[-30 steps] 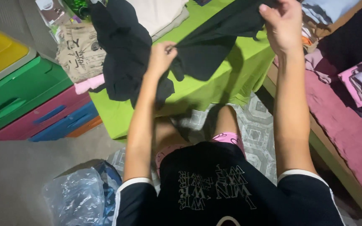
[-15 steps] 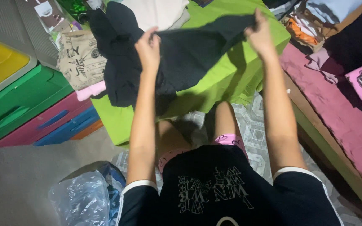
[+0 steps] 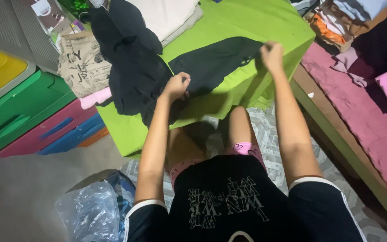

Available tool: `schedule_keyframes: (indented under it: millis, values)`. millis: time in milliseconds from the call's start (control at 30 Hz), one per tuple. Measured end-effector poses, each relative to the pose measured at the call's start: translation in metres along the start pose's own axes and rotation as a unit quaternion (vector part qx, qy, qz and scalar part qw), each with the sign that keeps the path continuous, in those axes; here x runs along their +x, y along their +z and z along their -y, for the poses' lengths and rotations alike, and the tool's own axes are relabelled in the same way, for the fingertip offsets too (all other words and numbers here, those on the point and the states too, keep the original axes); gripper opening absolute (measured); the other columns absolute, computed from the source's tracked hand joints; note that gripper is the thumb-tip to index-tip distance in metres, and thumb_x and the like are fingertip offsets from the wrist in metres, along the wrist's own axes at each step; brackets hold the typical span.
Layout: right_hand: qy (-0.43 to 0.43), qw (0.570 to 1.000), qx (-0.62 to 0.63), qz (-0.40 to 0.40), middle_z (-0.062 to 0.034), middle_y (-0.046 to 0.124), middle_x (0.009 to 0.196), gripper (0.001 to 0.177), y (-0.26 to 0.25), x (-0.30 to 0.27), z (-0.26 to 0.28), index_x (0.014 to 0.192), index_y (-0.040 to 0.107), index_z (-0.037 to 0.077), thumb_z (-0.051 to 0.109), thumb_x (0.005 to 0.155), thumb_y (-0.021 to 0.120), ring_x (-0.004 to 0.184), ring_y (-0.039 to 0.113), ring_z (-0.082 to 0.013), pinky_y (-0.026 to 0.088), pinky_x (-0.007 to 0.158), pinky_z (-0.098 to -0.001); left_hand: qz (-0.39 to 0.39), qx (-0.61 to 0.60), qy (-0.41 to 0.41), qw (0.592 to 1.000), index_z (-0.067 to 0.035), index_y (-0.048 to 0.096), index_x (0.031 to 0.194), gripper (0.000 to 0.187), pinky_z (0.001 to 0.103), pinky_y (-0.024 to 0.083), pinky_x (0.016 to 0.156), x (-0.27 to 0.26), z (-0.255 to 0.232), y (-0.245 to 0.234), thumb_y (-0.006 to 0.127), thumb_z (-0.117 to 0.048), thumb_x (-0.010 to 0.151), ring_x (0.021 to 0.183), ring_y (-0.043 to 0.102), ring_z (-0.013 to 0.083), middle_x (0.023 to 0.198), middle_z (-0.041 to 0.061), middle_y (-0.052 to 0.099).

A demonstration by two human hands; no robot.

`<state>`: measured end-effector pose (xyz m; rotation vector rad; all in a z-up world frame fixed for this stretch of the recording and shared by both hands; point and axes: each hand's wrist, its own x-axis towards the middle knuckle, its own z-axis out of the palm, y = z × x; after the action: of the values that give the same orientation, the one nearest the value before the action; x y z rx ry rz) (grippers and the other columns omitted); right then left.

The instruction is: The person folds a black tank top and a black shirt on a green table before placing them on a stack of clothes. They then sort through more black garments on a bed, folding another shirt and adding it to the pile.

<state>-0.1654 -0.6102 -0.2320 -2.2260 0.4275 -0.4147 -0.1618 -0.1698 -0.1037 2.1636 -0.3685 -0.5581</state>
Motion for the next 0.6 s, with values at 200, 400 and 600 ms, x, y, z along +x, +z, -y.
schedule_keyframes:
  millis: [200,400,600]
  values:
    - [-0.086,0.991,0.049,-0.089,-0.018,0.073,0.094,0.021,-0.109,0.031,-0.002,0.111,0.075,-0.004,0.008,0.095,0.069,0.088,0.069,-0.0235,0.054,0.082,-0.0362,-0.111,0.324,0.083,0.936,-0.006,0.067,0.117,0.055,0.054,0.054,0.084,0.014,0.013,-0.002,0.053,-0.059,0.108,0.092,0.068,0.0439,0.1,0.026,0.071]
    - [-0.202,0.956,-0.027,-0.21,-0.0177,0.069,0.117,0.025,-0.195,0.029,-0.024,0.118,0.073,-0.004,0.001,0.094,0.072,0.109,0.068,-0.0286,0.055,0.097,-0.0397,-0.145,-0.192,0.175,0.955,-0.017,0.025,0.163,0.057,0.03,0.06,0.073,-0.038,-0.119,-0.063,0.045,-0.009,0.11,0.082,0.07,0.0144,0.106,0.008,0.075]
    - [-0.081,0.92,0.321,-0.211,-0.0132,0.059,0.088,0.026,-0.253,0.001,0.088,0.122,0.046,0.002,0.003,0.1,0.06,0.079,0.062,-0.0275,0.052,0.075,-0.0379,-0.082,-0.247,0.392,0.882,-0.017,0.021,0.165,0.057,0.025,0.052,0.099,-0.038,-0.133,-0.082,0.048,-0.001,0.118,0.118,0.064,0.0135,0.131,0.013,0.067]
